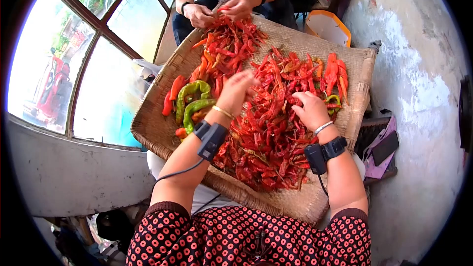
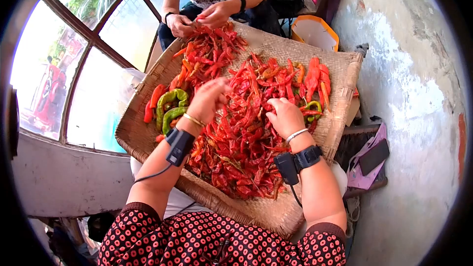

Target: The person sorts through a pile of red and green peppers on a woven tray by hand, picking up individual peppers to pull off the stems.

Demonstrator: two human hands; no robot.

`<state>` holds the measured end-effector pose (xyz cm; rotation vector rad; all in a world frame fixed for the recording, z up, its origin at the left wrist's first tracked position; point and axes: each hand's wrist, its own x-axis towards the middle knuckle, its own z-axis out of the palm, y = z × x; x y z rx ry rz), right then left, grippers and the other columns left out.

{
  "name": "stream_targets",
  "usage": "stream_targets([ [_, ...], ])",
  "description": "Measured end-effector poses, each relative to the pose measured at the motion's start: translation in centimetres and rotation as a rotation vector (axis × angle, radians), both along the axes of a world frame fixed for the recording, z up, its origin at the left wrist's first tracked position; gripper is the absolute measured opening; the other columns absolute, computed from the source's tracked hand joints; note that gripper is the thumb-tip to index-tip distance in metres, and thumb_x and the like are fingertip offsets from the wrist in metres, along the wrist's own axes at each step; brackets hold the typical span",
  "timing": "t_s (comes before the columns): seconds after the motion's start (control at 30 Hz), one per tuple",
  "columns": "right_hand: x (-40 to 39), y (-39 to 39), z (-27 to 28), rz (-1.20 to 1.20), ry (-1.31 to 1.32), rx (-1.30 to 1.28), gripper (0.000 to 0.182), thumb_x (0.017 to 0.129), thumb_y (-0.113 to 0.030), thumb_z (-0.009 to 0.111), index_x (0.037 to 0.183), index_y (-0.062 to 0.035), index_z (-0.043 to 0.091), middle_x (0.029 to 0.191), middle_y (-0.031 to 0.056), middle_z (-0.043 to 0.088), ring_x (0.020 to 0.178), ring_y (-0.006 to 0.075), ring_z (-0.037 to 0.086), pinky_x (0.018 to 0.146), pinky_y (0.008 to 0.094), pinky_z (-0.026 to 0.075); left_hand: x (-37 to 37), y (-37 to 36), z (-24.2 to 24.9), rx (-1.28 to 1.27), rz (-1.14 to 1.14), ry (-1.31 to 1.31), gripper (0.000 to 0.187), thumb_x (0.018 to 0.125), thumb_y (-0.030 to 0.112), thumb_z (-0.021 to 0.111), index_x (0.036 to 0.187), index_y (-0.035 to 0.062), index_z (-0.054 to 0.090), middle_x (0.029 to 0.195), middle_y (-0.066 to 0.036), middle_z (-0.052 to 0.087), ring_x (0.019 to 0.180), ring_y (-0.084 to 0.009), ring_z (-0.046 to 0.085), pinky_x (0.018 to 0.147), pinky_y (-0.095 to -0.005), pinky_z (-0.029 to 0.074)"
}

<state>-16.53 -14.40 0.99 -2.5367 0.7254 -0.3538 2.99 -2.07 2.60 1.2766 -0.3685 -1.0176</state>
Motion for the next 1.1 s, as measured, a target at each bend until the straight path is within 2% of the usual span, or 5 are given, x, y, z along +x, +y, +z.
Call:
stream_targets([
  [0.2, 1.4, 1.1, -1.0, 0.147, -0.052, 0.002, 0.037, 0.073, -0.019, 0.063, 0.108, -0.0133, 0.053, 0.099, 0.0134, 0.051, 0.083, 0.0342, 0.056, 0.07, 0.0409, 0.047, -1.2, -0.1, -3.0, -0.022, -0.209, -1.338, 0.028, 0.074, 0.018, 0.062, 0.098, 0.0043, 0.059, 0.089, -0.012, 0.059, 0.083, -0.0286, 0.058, 0.074, -0.0366, 0.047],
  [0.5, 1.5, 0.5, -2.7, 0.213, -0.008, 0.025, 0.036, 0.073, -0.016, 0.063, 0.105, -0.0051, 0.054, 0.092, 0.0121, 0.055, 0.082, 0.0269, 0.057, 0.072, 0.035, 0.047, -3.4, -0.1, -4.3, 0.032, -0.532, -1.286, 0.033, 0.071, 0.018, 0.064, 0.101, 0.003, 0.058, 0.098, -0.016, 0.057, 0.094, -0.0316, 0.054, 0.08, -0.0372, 0.045],
  [0.67, 1.6, 1.1, -1.2, -0.022, -0.118, 0.881, 0.021, 0.075, -0.01, 0.062, 0.094, -0.0032, 0.059, 0.074, 0.0066, 0.062, 0.061, 0.0115, 0.057, 0.056, 0.0249, 0.046, -4.2, 0.2, -3.5, 0.032, -0.499, -1.01, 0.024, 0.068, 0.018, 0.066, 0.084, 0.0018, 0.061, 0.079, -0.015, 0.062, 0.079, -0.0296, 0.06, 0.071, -0.0343, 0.047],
  [1.0, 0.5, 0.4, 0.0, -0.108, -0.286, 0.27, 0.011, 0.071, -0.004, 0.059, 0.082, -0.0037, 0.061, 0.065, 0.0067, 0.062, 0.057, 0.0125, 0.059, 0.055, 0.0254, 0.047, -4.6, 0.1, -2.7, -0.022, -0.596, -0.841, 0.017, 0.071, 0.01, 0.066, 0.086, 0.0031, 0.06, 0.077, -0.009, 0.062, 0.072, -0.016, 0.059, 0.067, -0.028, 0.047],
  [1.1, 0.1, 0.1, 1.2, -0.11, -0.48, 0.615, 0.011, 0.078, 0.004, 0.055, 0.088, 0.0007, 0.058, 0.073, 0.0015, 0.059, 0.066, 0.0062, 0.056, 0.06, 0.0201, 0.046, -5.0, 0.3, -1.8, -0.106, -0.585, -1.043, 0.022, 0.076, 0.017, 0.066, 0.09, 0.0007, 0.06, 0.077, -0.004, 0.062, 0.074, -0.0105, 0.056, 0.067, -0.0262, 0.046],
])
